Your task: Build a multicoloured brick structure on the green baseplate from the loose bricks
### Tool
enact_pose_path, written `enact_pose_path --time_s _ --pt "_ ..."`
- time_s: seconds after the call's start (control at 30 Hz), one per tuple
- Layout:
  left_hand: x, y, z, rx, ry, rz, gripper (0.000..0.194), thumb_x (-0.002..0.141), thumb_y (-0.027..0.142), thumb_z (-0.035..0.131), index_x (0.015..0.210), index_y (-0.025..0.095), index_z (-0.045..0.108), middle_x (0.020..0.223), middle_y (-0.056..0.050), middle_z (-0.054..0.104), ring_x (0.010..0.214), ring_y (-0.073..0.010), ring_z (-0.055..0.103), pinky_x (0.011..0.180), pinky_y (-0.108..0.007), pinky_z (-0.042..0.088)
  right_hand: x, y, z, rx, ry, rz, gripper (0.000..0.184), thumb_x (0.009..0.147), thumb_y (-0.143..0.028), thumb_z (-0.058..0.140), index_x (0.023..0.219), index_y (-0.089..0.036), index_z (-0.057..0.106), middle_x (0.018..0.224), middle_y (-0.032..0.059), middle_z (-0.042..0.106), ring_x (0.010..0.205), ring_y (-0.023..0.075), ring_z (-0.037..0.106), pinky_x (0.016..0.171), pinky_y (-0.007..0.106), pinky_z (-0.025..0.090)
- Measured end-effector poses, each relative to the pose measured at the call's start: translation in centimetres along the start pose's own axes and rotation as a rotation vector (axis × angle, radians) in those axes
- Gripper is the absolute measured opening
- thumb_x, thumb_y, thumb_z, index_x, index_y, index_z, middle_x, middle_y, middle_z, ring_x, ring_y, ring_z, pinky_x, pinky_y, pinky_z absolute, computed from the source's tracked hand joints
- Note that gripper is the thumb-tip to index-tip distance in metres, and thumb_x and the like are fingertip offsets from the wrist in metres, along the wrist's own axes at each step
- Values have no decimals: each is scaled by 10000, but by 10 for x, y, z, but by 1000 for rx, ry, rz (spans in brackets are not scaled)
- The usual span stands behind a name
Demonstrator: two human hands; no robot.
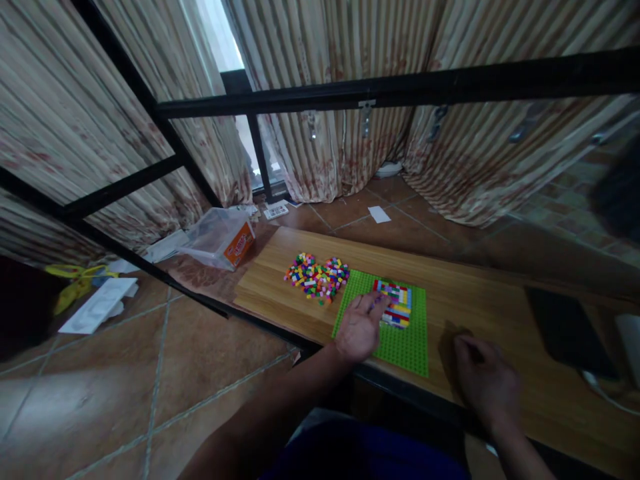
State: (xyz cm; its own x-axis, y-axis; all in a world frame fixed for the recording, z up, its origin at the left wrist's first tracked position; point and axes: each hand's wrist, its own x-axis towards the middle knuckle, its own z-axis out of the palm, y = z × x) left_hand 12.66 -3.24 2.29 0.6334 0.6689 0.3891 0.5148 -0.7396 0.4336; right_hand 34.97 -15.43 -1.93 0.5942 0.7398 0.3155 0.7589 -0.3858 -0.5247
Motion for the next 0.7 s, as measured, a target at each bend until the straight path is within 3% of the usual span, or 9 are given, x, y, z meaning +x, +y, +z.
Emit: enact_pose_path --time_s 0.1,0.23,0.33,0.5,0.7 --pt "-17 -8 -7 -12 91 -79 453 870 144 475 1322 151 502 1289 -126 549 1179 -250 515 1053 -406 443 0 4 1 -7 -7 28 460 861 -540 436 890 -164 700 910 142 697 752 279 635 646 390 469" --pt "-44 -34 -25 21 241 -341 318 878 131 471 1176 162 579 1161 -118 597 1103 -233 562 983 -381 486 1 8 3 8 -4 19 448 841 -546 438 873 -178 692 903 131 697 768 278 638 675 388 474" --pt "-56 -56 -39 61 235 -494 229 874 152 515 1076 192 615 1048 -86 622 991 -218 599 892 -355 516 1 8 3 -6 -5 35 447 829 -557 440 859 -190 692 913 127 698 748 272 636 652 377 466" --pt "-53 -71 -44 112 121 -517 214 857 181 577 1055 217 649 1031 -64 636 965 -217 608 869 -348 505 1 7 2 -30 -15 40 468 830 -563 424 874 -183 693 911 133 694 733 270 634 643 378 465" --pt "-45 -76 -41 174 64 -464 151 898 201 543 946 221 684 982 -55 658 938 -204 601 869 -330 477 1 7 3 -43 0 15 440 846 -522 446 876 -166 702 907 139 696 760 271 638 668 377 469"
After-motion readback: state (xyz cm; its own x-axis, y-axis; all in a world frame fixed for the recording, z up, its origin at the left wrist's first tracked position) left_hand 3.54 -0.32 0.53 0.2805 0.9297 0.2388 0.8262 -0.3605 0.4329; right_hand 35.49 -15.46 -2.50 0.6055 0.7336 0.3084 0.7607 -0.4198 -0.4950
